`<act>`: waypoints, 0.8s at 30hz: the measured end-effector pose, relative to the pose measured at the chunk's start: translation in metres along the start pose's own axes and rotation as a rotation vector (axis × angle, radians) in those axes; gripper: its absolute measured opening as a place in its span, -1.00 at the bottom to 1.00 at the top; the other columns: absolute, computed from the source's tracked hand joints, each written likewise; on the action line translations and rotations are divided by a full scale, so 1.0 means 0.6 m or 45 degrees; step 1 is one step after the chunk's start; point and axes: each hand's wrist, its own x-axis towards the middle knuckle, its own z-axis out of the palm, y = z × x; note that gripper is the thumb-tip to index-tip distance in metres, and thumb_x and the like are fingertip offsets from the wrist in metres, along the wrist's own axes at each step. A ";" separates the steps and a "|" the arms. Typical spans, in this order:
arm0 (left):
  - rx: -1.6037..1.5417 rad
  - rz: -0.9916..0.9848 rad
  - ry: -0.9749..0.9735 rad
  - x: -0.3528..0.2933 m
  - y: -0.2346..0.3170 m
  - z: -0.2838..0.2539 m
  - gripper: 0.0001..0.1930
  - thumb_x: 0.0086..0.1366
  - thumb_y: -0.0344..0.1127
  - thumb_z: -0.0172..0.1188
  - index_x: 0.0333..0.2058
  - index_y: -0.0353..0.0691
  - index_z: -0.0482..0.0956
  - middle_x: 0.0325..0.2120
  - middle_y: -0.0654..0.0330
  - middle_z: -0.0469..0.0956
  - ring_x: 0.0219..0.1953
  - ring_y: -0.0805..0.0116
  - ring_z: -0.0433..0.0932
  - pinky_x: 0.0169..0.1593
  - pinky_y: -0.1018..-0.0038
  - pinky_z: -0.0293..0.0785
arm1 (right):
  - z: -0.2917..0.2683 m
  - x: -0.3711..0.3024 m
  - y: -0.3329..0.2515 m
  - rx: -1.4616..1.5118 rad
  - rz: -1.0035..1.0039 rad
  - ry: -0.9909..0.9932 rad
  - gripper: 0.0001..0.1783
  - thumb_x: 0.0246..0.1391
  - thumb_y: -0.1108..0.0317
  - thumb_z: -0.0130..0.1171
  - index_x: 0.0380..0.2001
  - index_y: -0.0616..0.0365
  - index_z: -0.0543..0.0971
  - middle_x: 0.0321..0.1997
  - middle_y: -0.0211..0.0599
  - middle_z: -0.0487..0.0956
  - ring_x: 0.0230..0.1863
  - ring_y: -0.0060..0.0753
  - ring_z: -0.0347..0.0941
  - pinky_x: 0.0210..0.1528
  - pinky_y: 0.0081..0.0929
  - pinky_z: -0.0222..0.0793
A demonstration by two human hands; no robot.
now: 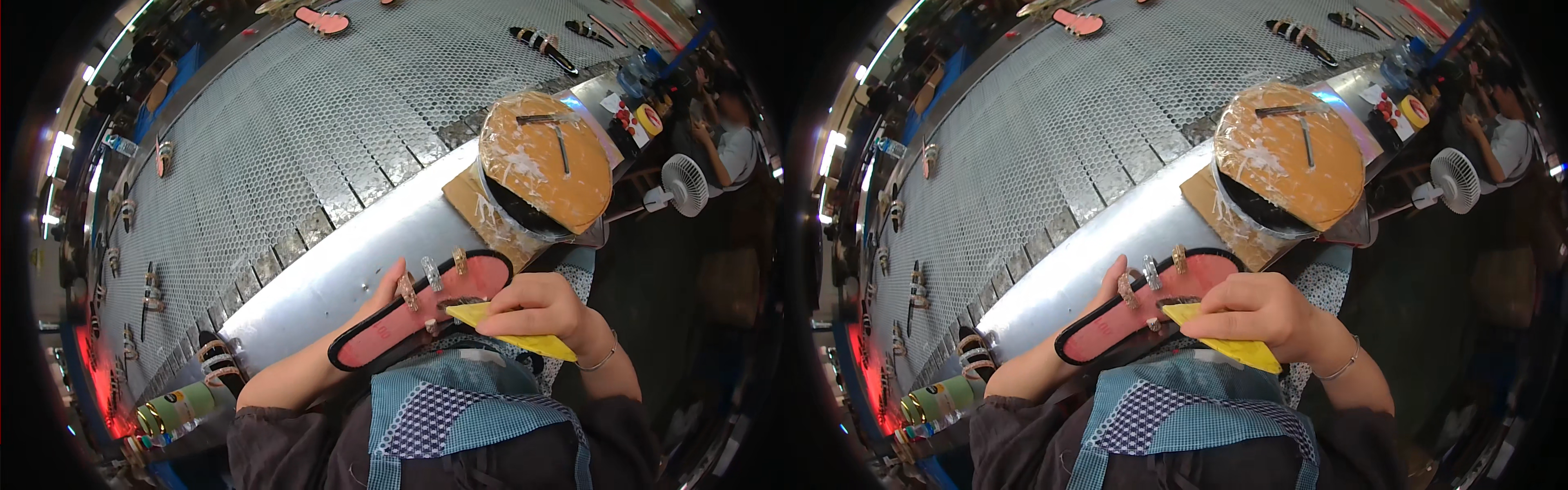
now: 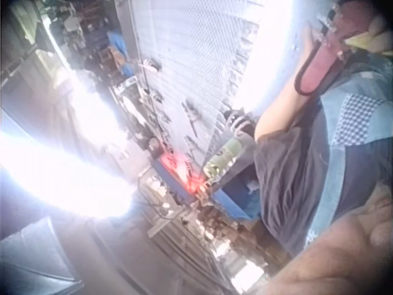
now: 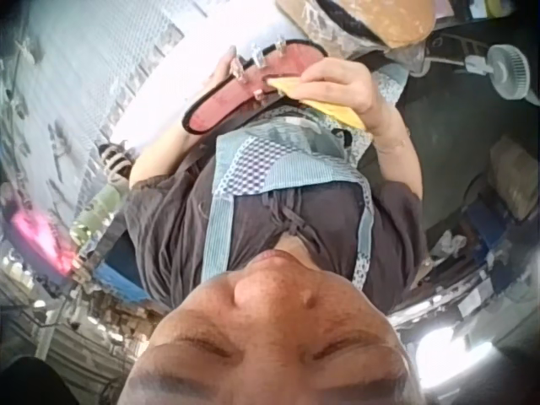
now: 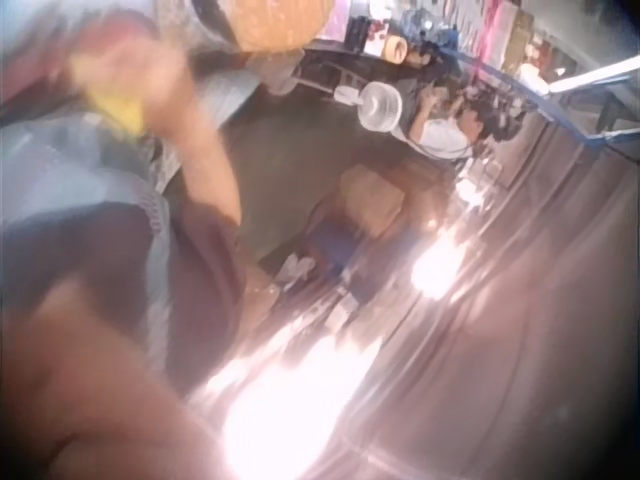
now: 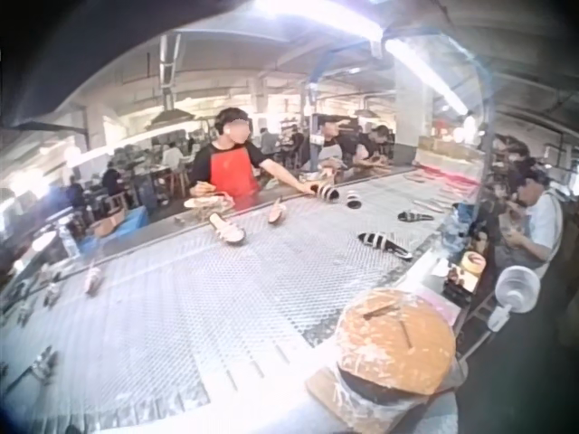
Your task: The person picks up sandals from a conveyor belt, applies adhesive to their soles using a plastic scraper, and places the sandals back onto the conveyor belt.
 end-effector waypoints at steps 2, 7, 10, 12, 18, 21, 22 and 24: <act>-0.063 -0.041 -0.066 0.010 -0.003 -0.012 -0.16 0.26 0.42 -0.38 0.19 -0.21 0.26 -0.12 0.15 0.51 -0.24 0.35 0.48 -0.16 0.50 0.42 | 0.001 0.000 0.003 -0.004 -0.044 0.076 -0.68 -0.23 0.45 0.31 -0.27 0.06 0.63 -0.38 -0.35 0.54 -0.47 -0.31 0.47 -0.47 -0.47 0.38; -0.217 -0.062 -0.188 0.038 0.004 -0.007 -0.15 0.26 0.41 -0.38 0.25 -0.20 0.15 0.15 -0.01 0.30 0.15 0.14 0.36 0.27 0.28 0.19 | 0.011 0.017 0.014 -0.057 -0.100 0.047 -0.66 -0.23 0.43 0.31 -0.25 0.04 0.62 -0.36 -0.35 0.52 -0.49 -0.34 0.45 -0.47 -0.47 0.38; -0.401 0.006 -0.226 0.043 0.009 -0.011 -0.16 0.25 0.43 -0.36 0.25 -0.14 0.16 0.18 0.03 0.27 0.18 0.16 0.31 0.28 0.26 0.16 | -0.005 -0.002 0.010 -0.073 -0.105 -0.047 -0.62 -0.26 0.42 0.29 -0.23 0.00 0.61 -0.34 -0.39 0.51 -0.51 -0.40 0.41 -0.50 -0.51 0.34; -0.246 0.093 -0.098 0.047 0.015 -0.004 -0.17 0.23 0.44 -0.33 0.25 -0.10 0.18 0.18 0.08 0.28 0.18 0.17 0.31 0.27 0.27 0.16 | -0.009 -0.004 0.006 -0.148 -0.128 -0.028 -0.61 -0.29 0.42 0.24 -0.23 -0.04 0.61 -0.33 -0.43 0.49 -0.53 -0.44 0.37 -0.55 -0.53 0.30; -0.296 0.127 0.052 0.058 0.033 0.007 -0.21 0.26 0.38 -0.34 0.22 -0.13 0.23 0.09 0.07 0.39 0.04 0.15 0.44 0.16 0.24 0.31 | 0.004 -0.023 0.024 -0.303 -0.201 -0.085 -0.63 -0.26 0.38 0.22 -0.25 -0.07 0.62 -0.32 -0.41 0.49 -0.57 -0.46 0.35 -0.58 -0.55 0.26; -0.164 0.133 0.203 0.046 0.036 -0.004 -0.22 0.25 0.38 -0.35 0.18 -0.12 0.28 0.01 0.11 0.45 -0.15 0.25 0.51 -0.06 0.25 0.44 | -0.013 -0.034 0.029 -0.254 -0.157 -0.102 -0.61 -0.26 0.38 0.20 -0.22 -0.07 0.61 -0.32 -0.41 0.47 -0.56 -0.45 0.34 -0.57 -0.55 0.28; -0.269 0.109 0.105 0.041 0.036 0.001 -0.22 0.22 0.41 -0.33 0.13 -0.11 0.32 -0.10 0.14 0.50 -0.30 0.33 0.49 -0.24 0.30 0.44 | -0.023 -0.032 0.031 -0.281 -0.189 0.024 -0.61 -0.26 0.38 0.23 -0.22 -0.07 0.61 -0.31 -0.40 0.48 -0.57 -0.44 0.34 -0.57 -0.55 0.28; -0.293 0.102 0.231 0.045 0.032 0.026 -0.22 0.22 0.42 -0.33 0.11 -0.11 0.34 -0.14 0.13 0.50 -0.31 0.33 0.48 -0.26 0.31 0.41 | -0.038 -0.024 0.043 -0.290 -0.227 0.153 -0.61 -0.28 0.39 0.28 -0.23 -0.08 0.62 -0.30 -0.37 0.48 -0.56 -0.41 0.34 -0.57 -0.53 0.29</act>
